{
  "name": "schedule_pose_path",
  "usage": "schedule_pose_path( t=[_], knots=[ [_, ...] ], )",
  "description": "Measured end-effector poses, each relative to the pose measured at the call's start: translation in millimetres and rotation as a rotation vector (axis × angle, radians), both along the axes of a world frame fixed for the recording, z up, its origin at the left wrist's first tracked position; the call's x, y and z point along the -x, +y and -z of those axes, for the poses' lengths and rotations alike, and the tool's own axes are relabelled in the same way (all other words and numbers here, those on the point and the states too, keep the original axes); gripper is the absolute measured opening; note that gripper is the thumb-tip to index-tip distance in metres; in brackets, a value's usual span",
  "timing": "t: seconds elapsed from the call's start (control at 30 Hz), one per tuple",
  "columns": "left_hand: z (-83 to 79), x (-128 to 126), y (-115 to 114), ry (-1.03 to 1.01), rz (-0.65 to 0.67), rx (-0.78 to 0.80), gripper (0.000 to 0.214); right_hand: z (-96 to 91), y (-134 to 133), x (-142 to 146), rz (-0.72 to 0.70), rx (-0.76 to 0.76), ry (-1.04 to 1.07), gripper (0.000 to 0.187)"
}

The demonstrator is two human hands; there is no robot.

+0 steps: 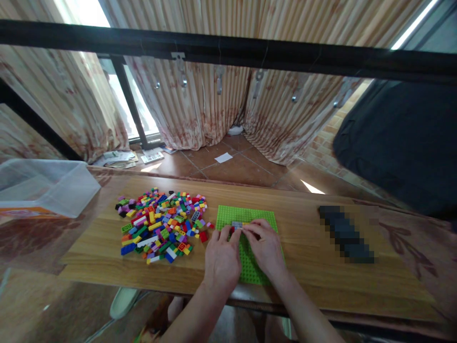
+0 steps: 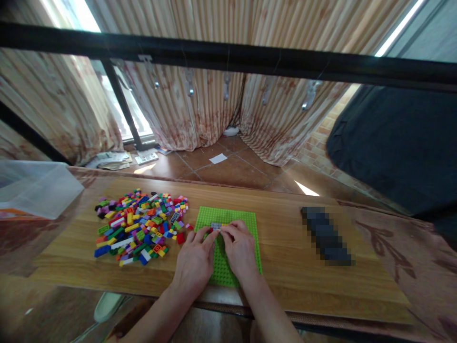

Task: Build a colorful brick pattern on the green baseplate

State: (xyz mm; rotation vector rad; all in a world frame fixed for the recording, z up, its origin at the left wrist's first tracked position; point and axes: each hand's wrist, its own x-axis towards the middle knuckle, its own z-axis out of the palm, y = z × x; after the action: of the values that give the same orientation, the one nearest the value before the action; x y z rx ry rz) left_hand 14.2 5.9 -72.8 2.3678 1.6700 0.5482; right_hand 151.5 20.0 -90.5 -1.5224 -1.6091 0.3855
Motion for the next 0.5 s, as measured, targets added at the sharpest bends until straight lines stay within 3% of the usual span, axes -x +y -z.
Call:
schedule_pose_path(
  t=[0.13, 0.3, 0.5],
  knots=[
    [-0.6, 7, 4, -0.299, -0.086, -0.069, 0.032, -11.4, 0, -7, 0.086, -0.063, 0.099, 0.018],
    [-13.3, 24, 15, -0.69, -0.202, -0.089, 0.025, -24.9, 2, -14, 0.215, -0.078, 0.127, 0.021],
    [-26.5, 50, 33, -1.202, -0.477, -0.012, 0.026, -25.7, 0, -12, 0.195, -0.061, 0.117, 0.021]
  ],
)
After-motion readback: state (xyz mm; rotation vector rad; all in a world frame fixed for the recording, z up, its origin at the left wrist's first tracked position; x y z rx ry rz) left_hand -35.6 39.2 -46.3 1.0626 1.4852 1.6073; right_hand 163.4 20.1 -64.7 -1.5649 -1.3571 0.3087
